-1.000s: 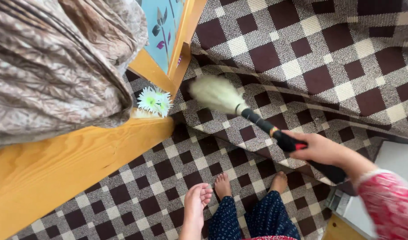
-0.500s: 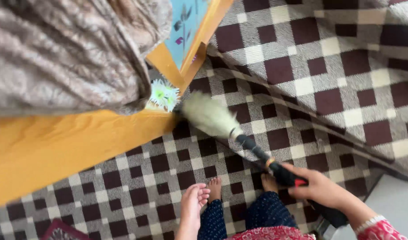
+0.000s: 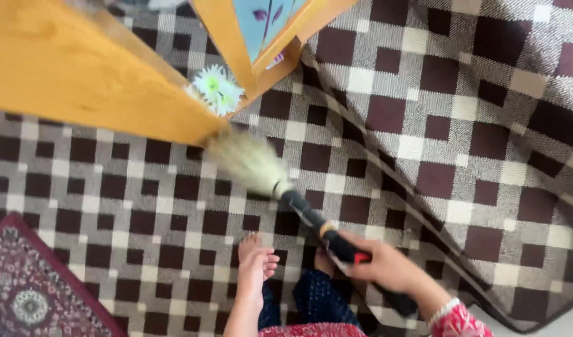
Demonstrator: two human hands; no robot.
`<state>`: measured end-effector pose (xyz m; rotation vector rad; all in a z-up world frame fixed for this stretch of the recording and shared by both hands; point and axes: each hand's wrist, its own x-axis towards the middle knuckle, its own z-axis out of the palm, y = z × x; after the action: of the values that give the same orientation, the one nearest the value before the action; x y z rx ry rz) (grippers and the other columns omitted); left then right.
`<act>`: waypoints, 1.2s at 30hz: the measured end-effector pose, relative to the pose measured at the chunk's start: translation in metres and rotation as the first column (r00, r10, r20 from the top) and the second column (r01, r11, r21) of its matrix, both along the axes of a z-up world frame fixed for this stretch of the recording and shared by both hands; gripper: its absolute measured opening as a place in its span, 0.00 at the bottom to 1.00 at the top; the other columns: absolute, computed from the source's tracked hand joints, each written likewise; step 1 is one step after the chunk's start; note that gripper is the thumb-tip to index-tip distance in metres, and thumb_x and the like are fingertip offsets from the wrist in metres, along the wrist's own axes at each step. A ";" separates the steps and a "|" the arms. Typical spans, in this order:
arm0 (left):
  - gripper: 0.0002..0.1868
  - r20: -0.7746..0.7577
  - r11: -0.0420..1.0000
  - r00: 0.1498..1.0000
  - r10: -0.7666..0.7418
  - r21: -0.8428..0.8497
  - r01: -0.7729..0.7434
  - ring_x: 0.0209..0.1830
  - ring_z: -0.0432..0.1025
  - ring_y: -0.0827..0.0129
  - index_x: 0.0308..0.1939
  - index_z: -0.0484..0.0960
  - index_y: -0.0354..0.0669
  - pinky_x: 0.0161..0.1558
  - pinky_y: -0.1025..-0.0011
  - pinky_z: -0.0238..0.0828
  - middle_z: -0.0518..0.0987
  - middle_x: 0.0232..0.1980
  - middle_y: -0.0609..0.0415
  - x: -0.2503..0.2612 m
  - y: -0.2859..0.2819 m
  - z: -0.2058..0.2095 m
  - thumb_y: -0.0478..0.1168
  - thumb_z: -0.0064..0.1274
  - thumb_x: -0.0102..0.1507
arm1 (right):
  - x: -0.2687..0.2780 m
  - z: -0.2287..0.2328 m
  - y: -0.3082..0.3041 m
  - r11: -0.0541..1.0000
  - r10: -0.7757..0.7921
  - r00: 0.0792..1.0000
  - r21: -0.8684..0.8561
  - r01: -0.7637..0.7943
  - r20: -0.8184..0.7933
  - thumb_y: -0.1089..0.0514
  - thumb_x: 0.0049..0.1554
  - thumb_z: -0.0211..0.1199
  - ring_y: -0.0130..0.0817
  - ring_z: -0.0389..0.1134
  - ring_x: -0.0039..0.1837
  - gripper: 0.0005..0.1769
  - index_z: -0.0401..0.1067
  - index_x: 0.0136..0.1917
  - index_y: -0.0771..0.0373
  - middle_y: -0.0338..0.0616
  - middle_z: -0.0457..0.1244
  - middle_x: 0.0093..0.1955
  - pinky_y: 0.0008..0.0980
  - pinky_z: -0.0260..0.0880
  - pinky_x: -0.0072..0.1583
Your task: Sweeping carpeted stairs and picking up items such as a cloth and decorative flowers.
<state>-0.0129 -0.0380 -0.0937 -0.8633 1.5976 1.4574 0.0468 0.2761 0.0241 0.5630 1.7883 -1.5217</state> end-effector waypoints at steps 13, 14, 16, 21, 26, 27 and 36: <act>0.16 0.067 0.970 0.973 0.219 0.095 -0.225 0.31 0.74 0.74 0.46 0.83 0.36 0.37 0.75 0.70 0.85 0.36 0.50 0.080 0.011 -0.032 0.43 0.44 0.66 | -0.018 -0.020 0.000 0.980 0.151 0.985 0.120 -0.160 0.082 0.58 0.46 0.69 0.29 0.67 0.40 0.48 0.59 0.78 0.38 0.39 0.66 0.39 0.29 0.69 0.46; 0.17 0.057 0.959 0.968 0.245 0.133 -0.250 0.31 0.74 0.73 0.46 0.83 0.35 0.37 0.75 0.70 0.84 0.36 0.50 0.075 0.011 -0.034 0.44 0.44 0.67 | -0.019 -0.007 0.004 0.972 0.198 0.975 0.105 -0.208 0.100 0.56 0.46 0.69 0.28 0.67 0.39 0.48 0.59 0.78 0.36 0.38 0.65 0.38 0.29 0.68 0.45; 0.16 0.063 0.960 0.967 0.247 0.119 -0.253 0.31 0.74 0.73 0.46 0.83 0.35 0.37 0.75 0.71 0.84 0.36 0.50 0.054 0.010 -0.030 0.43 0.45 0.67 | -0.023 0.003 0.017 0.969 0.168 0.964 0.147 -0.200 0.205 0.55 0.47 0.69 0.30 0.68 0.38 0.48 0.57 0.78 0.34 0.39 0.65 0.36 0.31 0.69 0.45; 0.16 0.037 0.974 0.980 0.197 0.106 -0.200 0.33 0.75 0.74 0.47 0.82 0.36 0.38 0.75 0.72 0.85 0.37 0.50 0.008 0.010 -0.014 0.41 0.40 0.68 | -0.012 -0.071 0.045 0.925 0.005 0.979 0.371 -0.081 0.202 0.54 0.48 0.69 0.31 0.68 0.37 0.49 0.54 0.79 0.34 0.37 0.67 0.38 0.34 0.71 0.44; 0.15 0.020 0.979 0.981 0.193 0.060 -0.194 0.34 0.76 0.73 0.48 0.82 0.33 0.39 0.75 0.74 0.83 0.37 0.50 -0.002 0.000 -0.010 0.38 0.41 0.69 | -0.029 -0.051 -0.025 0.973 -0.181 0.907 0.202 0.109 0.380 0.58 0.50 0.70 0.35 0.63 0.34 0.50 0.53 0.80 0.32 0.43 0.64 0.34 0.35 0.68 0.40; 0.15 0.020 0.978 0.980 0.198 0.064 -0.198 0.34 0.76 0.73 0.48 0.82 0.33 0.39 0.75 0.74 0.83 0.37 0.50 -0.008 0.001 -0.009 0.38 0.41 0.69 | -0.027 -0.044 -0.025 0.973 -0.177 0.909 0.205 0.105 0.378 0.58 0.50 0.70 0.35 0.63 0.34 0.50 0.53 0.80 0.32 0.43 0.64 0.34 0.35 0.68 0.40; 0.15 0.032 0.967 0.974 0.226 0.111 -0.228 0.32 0.74 0.73 0.46 0.82 0.34 0.38 0.73 0.72 0.84 0.35 0.52 -0.008 -0.008 -0.012 0.38 0.41 0.67 | -0.016 -0.002 0.013 0.967 -0.146 0.925 0.248 0.058 0.352 0.56 0.49 0.73 0.30 0.66 0.33 0.51 0.56 0.80 0.27 0.40 0.64 0.33 0.30 0.67 0.41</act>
<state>-0.0208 -0.0459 -0.1061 -1.0162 1.4221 1.6773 0.0311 0.2896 0.0219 1.0034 1.6688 -1.1792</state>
